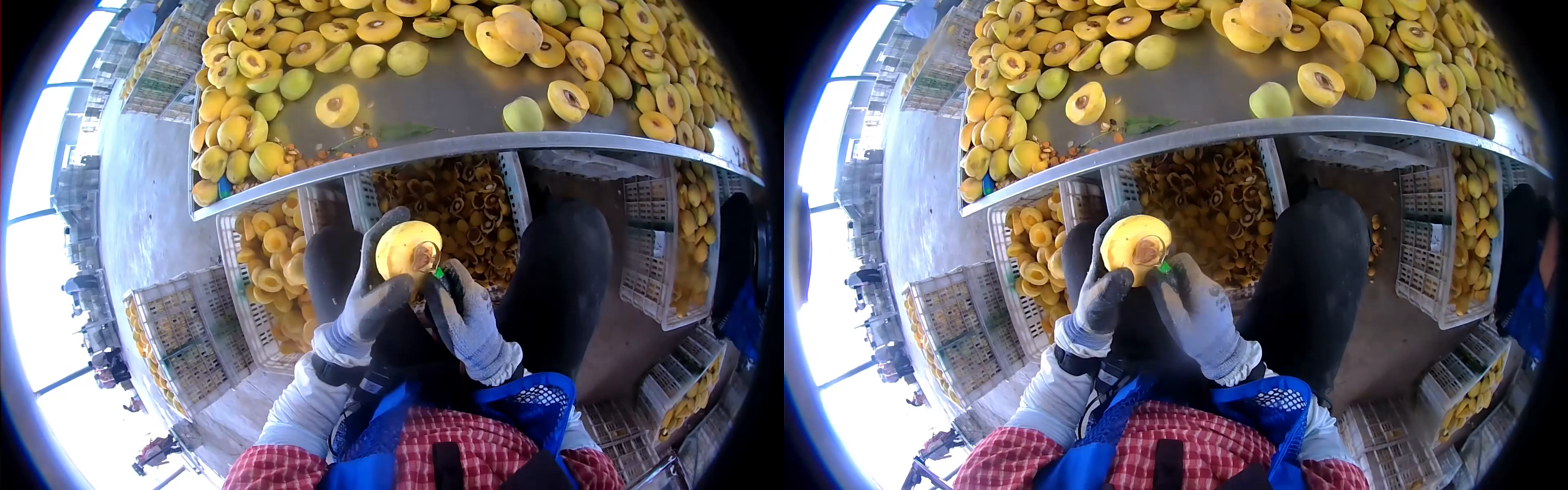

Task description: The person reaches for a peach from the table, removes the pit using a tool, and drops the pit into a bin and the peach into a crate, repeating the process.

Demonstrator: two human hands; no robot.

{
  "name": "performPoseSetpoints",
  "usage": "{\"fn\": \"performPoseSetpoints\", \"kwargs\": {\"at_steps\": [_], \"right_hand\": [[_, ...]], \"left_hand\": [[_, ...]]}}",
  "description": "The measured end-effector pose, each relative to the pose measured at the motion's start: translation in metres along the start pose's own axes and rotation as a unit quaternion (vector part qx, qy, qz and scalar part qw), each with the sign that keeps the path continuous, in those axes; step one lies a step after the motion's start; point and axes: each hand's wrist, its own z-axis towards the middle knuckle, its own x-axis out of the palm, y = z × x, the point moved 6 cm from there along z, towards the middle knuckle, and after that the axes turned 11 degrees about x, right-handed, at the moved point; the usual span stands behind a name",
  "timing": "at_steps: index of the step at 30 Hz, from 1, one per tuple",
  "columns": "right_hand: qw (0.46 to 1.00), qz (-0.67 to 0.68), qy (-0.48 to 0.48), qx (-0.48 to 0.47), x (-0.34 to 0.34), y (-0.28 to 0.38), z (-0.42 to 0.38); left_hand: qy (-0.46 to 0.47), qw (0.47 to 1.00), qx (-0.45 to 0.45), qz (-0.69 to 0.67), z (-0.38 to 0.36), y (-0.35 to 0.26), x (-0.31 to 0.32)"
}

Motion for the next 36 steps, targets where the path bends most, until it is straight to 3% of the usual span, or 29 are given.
{"fn": "performPoseSetpoints", "kwargs": {"at_steps": [3, 6, 11, 14, 18, 20, 22, 23, 24, 26, 30, 36], "right_hand": [[0.999, -0.034, -0.003, 0.001, 0.001, 0.02, -0.007], [1.0, -0.014, -0.023, 0.0, -0.006, 0.026, -0.007], [0.991, -0.131, -0.008, -0.037, -0.002, 0.016, -0.022], [0.993, -0.044, -0.098, -0.056, -0.02, 0.04, -0.018], [0.958, -0.189, -0.119, -0.181, -0.015, 0.04, -0.024], [0.911, -0.273, -0.133, -0.28, -0.008, 0.044, -0.037], [0.908, -0.303, -0.088, -0.277, 0.008, 0.043, -0.052], [0.937, -0.244, -0.08, -0.237, 0.003, 0.04, -0.046], [0.963, -0.187, -0.058, -0.183, -0.001, 0.035, -0.043], [0.988, -0.129, -0.045, -0.075, -0.01, 0.031, -0.042], [0.958, -0.273, -0.031, -0.08, -0.002, 0.024, -0.046], [0.977, -0.199, -0.021, -0.07, 0.0, 0.004, -0.045]], "left_hand": [[-0.062, 0.992, -0.015, 0.108, -0.013, 0.002, -0.007], [-0.094, 0.991, -0.032, 0.088, -0.022, 0.006, -0.017], [-0.143, 0.979, 0.034, 0.143, -0.03, 0.0, -0.009], [-0.112, 0.982, 0.082, 0.13, -0.031, -0.011, 0.009], [-0.095, 0.982, 0.055, 0.154, -0.036, 0.004, 0.009], [-0.145, 0.983, 0.059, 0.102, -0.051, 0.026, -0.007], [-0.107, 0.99, -0.001, 0.09, -0.051, 0.037, -0.013], [-0.137, 0.985, 0.025, 0.103, -0.053, 0.035, -0.015], [-0.175, 0.984, -0.013, -0.022, -0.053, 0.032, -0.007], [-0.177, 0.984, 0.005, -0.013, -0.049, 0.021, -0.005], [-0.135, 0.986, 0.048, 0.08, -0.045, 0.017, 0.0], [-0.167, 0.977, 0.08, 0.108, -0.051, 0.005, 0.015]]}}
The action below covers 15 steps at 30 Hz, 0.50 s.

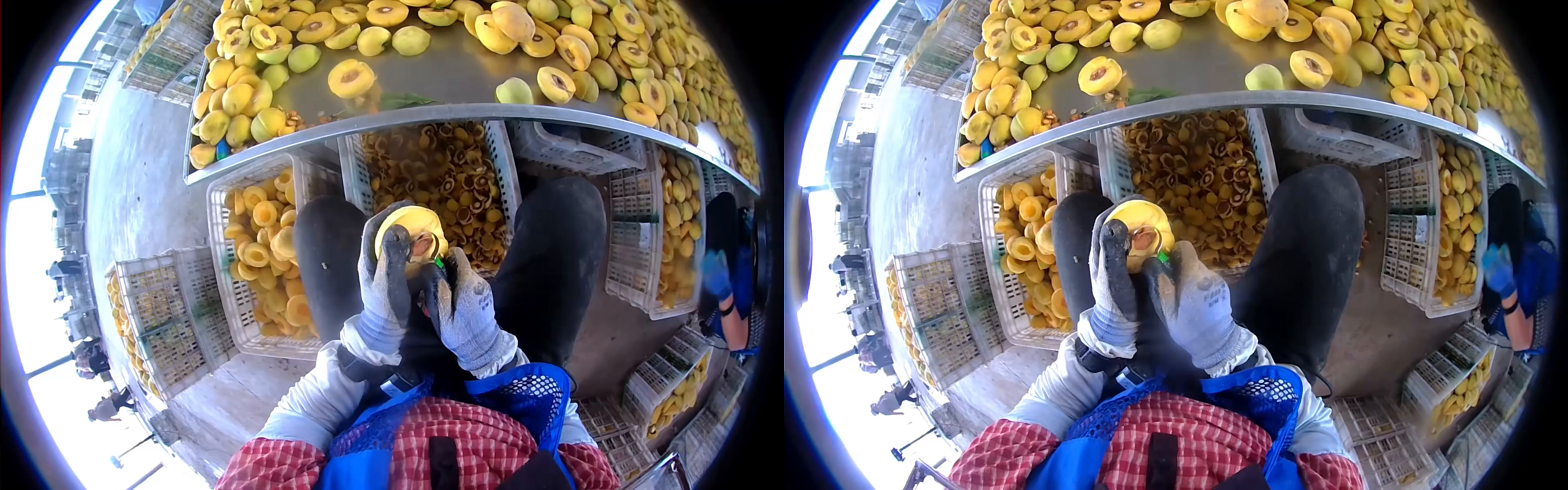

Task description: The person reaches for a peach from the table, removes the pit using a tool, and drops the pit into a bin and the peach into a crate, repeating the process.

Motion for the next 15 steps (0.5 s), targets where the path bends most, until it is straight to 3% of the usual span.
{"fn": "performPoseSetpoints", "kwargs": {"at_steps": [4, 7, 10, 13, 15], "right_hand": [[0.998, 0.057, 0.015, 0.01, 0.003, -0.003, -0.003], [0.997, 0.052, -0.004, -0.057, 0.003, -0.003, -0.007], [0.991, 0.116, 0.042, -0.051, 0.002, -0.002, -0.006], [0.992, 0.089, 0.044, -0.079, 0.001, -0.004, -0.006], [0.969, 0.216, 0.121, 0.024, 0.012, -0.02, -0.004]], "left_hand": [[-0.01, 0.996, 0.058, 0.069, -0.002, 0.0, -0.003], [-0.01, 0.998, 0.055, 0.036, -0.006, 0.001, -0.002], [0.007, 0.997, 0.046, 0.06, -0.005, 0.005, -0.006], [0.018, 0.998, 0.033, 0.053, -0.006, 0.007, -0.004], [0.045, 0.997, 0.017, 0.058, -0.003, 0.005, -0.003]]}}
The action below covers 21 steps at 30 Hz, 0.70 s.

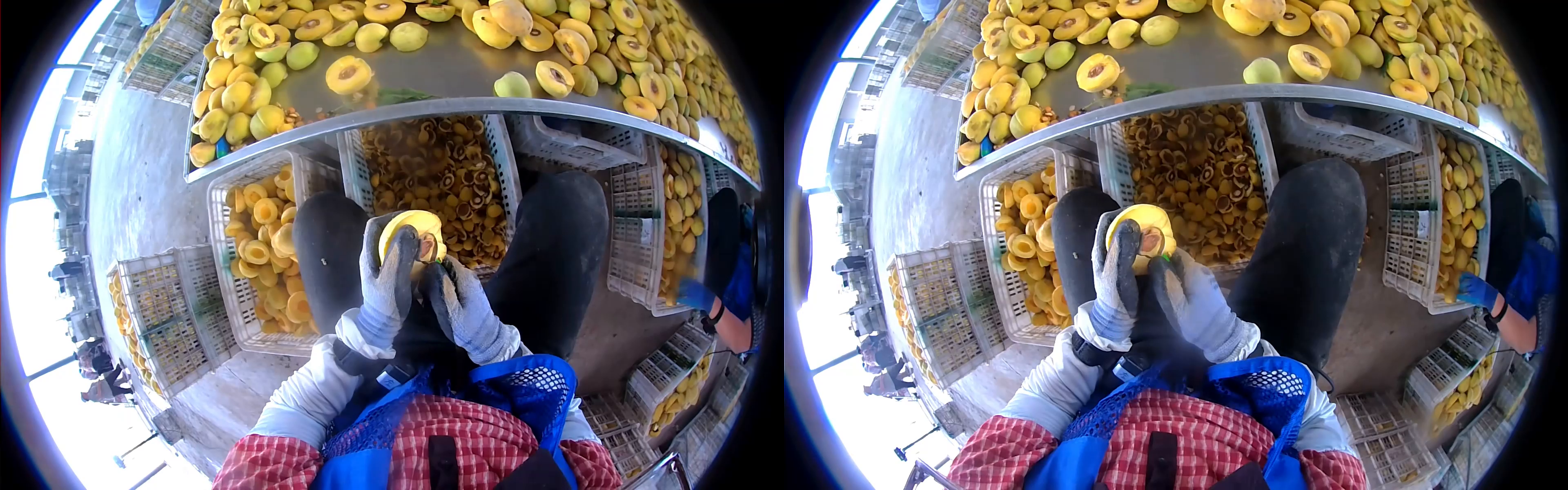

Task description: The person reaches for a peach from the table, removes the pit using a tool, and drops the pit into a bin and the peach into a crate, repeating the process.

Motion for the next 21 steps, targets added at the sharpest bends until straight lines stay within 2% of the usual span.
{"fn": "performPoseSetpoints", "kwargs": {"at_steps": [1, 4, 8, 11, 14, 16, 17, 18, 21], "right_hand": [[0.996, 0.069, 0.029, 0.051, 0.003, -0.008, 0.0], [0.998, -0.004, -0.045, -0.044, -0.001, 0.006, -0.006], [0.985, -0.068, -0.124, -0.095, -0.002, 0.012, -0.01], [0.991, -0.077, -0.096, -0.053, -0.002, 0.015, -0.013], [0.999, -0.032, -0.025, 0.003, -0.005, 0.012, -0.009], [0.997, -0.072, 0.002, 0.027, -0.009, 0.014, -0.008], [0.997, -0.079, 0.007, 0.004, -0.009, 0.014, -0.008], [0.996, -0.085, 0.011, -0.018, -0.009, 0.014, -0.007], [0.998, -0.014, 0.044, 0.044, -0.006, 0.001, -0.003]], "left_hand": [[0.014, 1.0, -0.008, 0.002, 0.001, -0.001, 0.001], [-0.016, 0.999, 0.037, -0.03, -0.002, -0.011, 0.007], [-0.057, 0.994, 0.044, -0.079, -0.003, -0.018, 0.018], [-0.034, 0.992, 0.11, 0.046, -0.005, -0.018, 0.014], [-0.014, 0.996, 0.083, 0.036, -0.004, -0.011, 0.013], [0.014, 0.99, 0.11, 0.091, -0.002, -0.017, 0.016], [0.028, 0.985, 0.123, 0.116, -0.001, -0.021, 0.019], [0.006, 0.997, 0.049, 0.054, 0.0, -0.022, 0.019], [0.026, 0.996, 0.038, 0.073, 0.001, -0.016, 0.016]]}}
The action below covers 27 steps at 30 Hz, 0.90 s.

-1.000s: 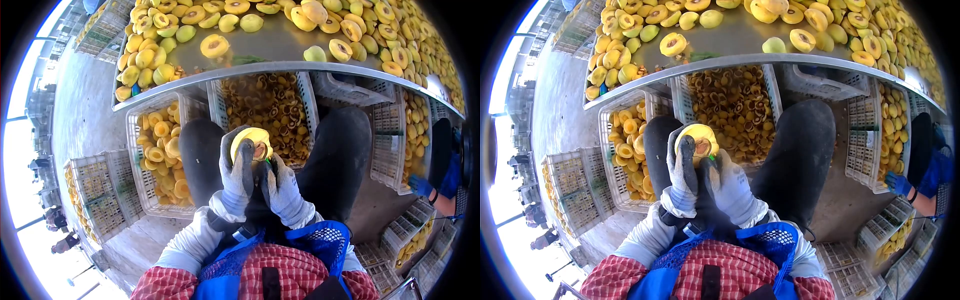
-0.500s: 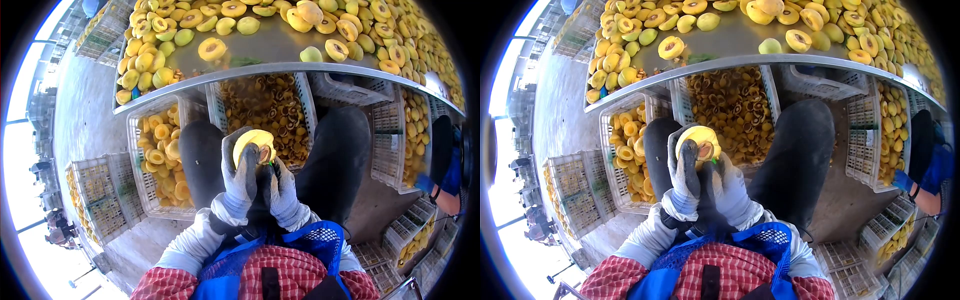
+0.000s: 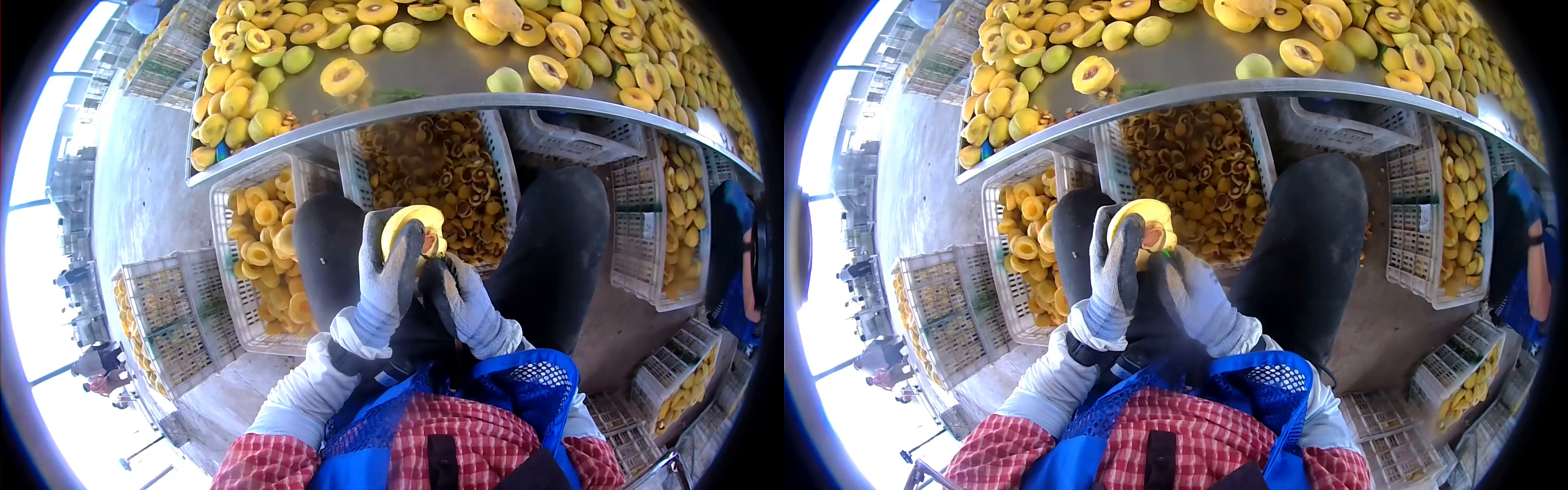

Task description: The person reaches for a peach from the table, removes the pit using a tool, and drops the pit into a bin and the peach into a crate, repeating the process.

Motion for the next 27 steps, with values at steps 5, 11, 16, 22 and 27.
{"fn": "performPoseSetpoints", "kwargs": {"at_steps": [5, 11, 16, 22, 27], "right_hand": [[0.988, -0.01, -0.121, -0.094, 0.002, 0.003, -0.007], [0.97, -0.025, -0.19, -0.147, 0.001, 0.022, -0.01], [0.987, 0.042, -0.115, -0.108, 0.002, 0.007, -0.005], [0.996, 0.079, -0.021, -0.046, 0.0, 0.0, -0.003], [0.926, 0.267, 0.098, 0.249, 0.009, -0.002, -0.01]], "left_hand": [[-0.035, 0.998, 0.036, -0.04, -0.004, -0.001, 0.002], [-0.07, 0.995, 0.067, -0.026, -0.004, -0.008, 0.006], [-0.051, 0.995, 0.09, 0.001, -0.005, -0.003, 0.007], [0.074, 0.987, -0.013, -0.144, 0.007, -0.001, 0.01], [0.156, 0.954, -0.088, -0.239, 0.025, 0.011, 0.014]]}}
